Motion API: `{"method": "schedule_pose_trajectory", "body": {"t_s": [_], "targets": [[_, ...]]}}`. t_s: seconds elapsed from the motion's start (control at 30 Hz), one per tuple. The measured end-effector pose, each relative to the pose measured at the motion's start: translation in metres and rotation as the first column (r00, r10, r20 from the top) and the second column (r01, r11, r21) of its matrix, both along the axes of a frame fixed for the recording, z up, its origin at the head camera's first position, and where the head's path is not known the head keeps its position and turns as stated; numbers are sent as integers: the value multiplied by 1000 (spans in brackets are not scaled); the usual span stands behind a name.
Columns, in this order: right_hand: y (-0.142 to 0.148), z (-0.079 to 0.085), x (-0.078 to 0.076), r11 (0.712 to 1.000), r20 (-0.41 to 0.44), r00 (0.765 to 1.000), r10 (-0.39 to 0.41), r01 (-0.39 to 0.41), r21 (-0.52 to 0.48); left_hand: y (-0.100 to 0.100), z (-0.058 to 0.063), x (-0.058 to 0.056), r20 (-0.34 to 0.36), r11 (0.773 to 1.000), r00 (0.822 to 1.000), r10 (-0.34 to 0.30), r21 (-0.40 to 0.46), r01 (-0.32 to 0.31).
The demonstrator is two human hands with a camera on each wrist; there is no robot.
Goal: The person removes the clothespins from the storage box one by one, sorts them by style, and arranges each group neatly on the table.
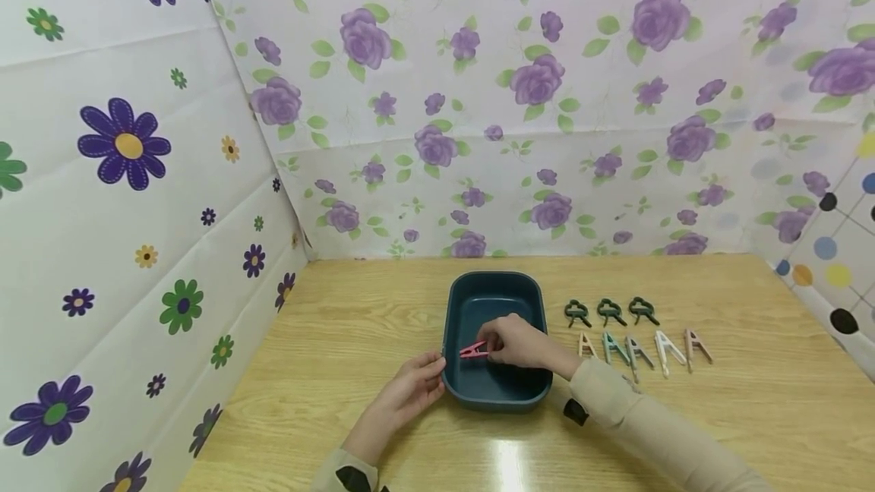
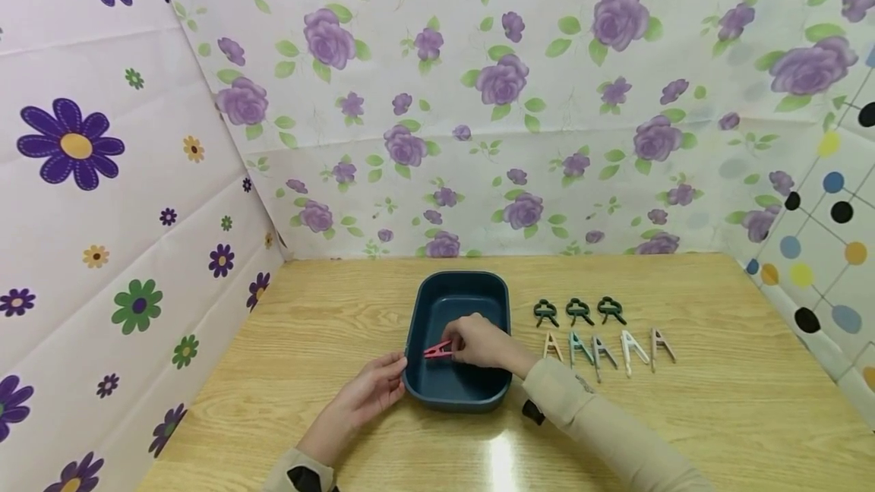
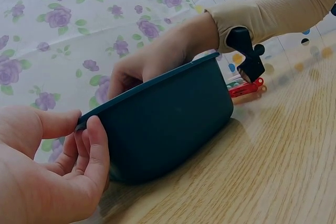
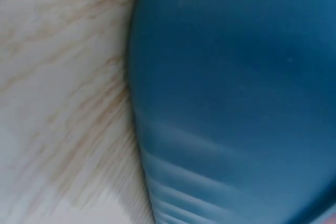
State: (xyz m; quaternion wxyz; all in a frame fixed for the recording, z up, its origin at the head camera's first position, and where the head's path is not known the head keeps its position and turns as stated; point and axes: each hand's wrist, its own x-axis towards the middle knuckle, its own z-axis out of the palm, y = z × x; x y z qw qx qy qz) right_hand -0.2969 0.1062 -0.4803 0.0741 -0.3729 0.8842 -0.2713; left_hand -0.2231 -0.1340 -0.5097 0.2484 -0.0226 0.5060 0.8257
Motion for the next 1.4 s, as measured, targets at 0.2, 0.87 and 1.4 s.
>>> {"method": "schedule_pose_trajectory", "body": {"t_s": [0.2,0.87,1.4], "targets": [[7,1,5,991,-12,995,-100,98,-89,0,0,1,-10,1000,1000,-4,-6,4],[41,11,27,905,99,958,-269,287,-313,-1,-4,1,-35,1000,999,-29,5,29],[71,13,42,818,113,897,-427,437,-375,0,-2,1,-35,1000,999,-29,0,29]]}}
